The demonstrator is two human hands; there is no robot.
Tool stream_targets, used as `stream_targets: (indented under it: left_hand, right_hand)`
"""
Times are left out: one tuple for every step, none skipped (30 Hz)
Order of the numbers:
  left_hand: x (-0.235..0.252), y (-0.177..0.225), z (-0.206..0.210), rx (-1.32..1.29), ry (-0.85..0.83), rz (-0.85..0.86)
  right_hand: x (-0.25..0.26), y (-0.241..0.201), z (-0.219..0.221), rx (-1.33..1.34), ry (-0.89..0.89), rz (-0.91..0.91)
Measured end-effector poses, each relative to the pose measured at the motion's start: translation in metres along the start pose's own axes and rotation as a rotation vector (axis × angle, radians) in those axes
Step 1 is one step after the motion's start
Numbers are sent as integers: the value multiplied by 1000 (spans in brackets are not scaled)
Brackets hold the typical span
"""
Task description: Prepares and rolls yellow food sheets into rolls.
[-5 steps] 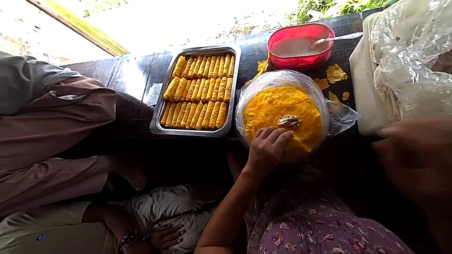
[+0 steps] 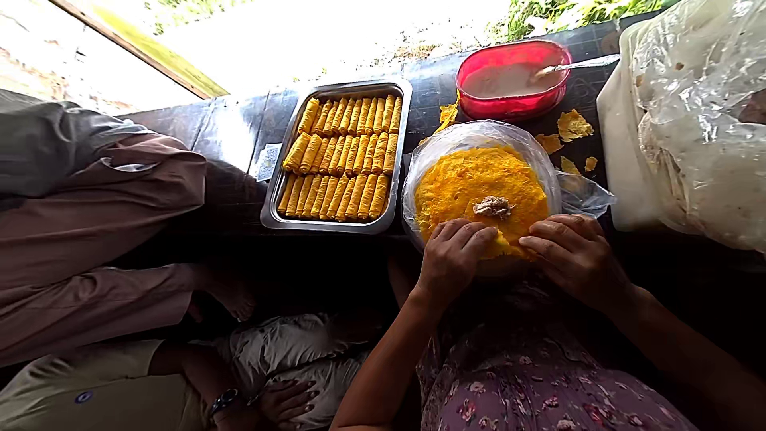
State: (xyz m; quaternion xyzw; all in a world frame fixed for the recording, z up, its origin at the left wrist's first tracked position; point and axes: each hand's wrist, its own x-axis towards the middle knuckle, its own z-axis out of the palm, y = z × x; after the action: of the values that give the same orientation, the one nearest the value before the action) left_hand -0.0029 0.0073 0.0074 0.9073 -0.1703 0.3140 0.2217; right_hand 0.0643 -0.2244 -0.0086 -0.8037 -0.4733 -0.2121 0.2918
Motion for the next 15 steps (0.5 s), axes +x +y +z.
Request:
stream_targets:
  left_hand:
    - [-2,-1,-1,-7,-6,-3]
    - [-3,-1,-2,-16,-7,-10]
    - [-3,-2,-2,-31,-8,-24]
    - [-1,-2,-4,-45,-6,-40]
    - [3,-3,-6,-49,-7,-54]
    - [10,-4,-8,-48,-15,-65]
    - [19,-5,-12,-38,-34,-74]
    - [28,-8,-16,-24,-58,-82]
    - [39,-11,-20,-10,-85,-92]
    - [49,-16,-23,4,-111,-107]
    - [60,-22,-25,15,-139,-124]
    - [70,-29,-24,23,-166,-141]
    - [79,-38,-21,30,-188,-156]
    - [87,-46,-18,30,-228,-178]
    - [93,-54,-15,26,-276,-202]
  right_hand:
    - [1,2,0,32,3,3]
    - [3,2,-3,59,0,10]
    - [7,2,-8,77,-2,16]
    - [13,1,-11,88,7,18]
    - [21,1,-14,93,18,17]
    - [31,2,-17,88,26,18]
    - [42,2,-19,78,28,22]
    - [55,3,-20,64,24,27]
    - [68,5,-20,55,16,34]
    - [81,8,-19,46,3,45]
    - [94,13,-16,38,-19,67]
    - [107,19,-12,28,-48,95]
    - [119,25,-7,13,-78,126]
    - [129,32,-2,4,-111,164]
    - [136,38,3,1,-143,207]
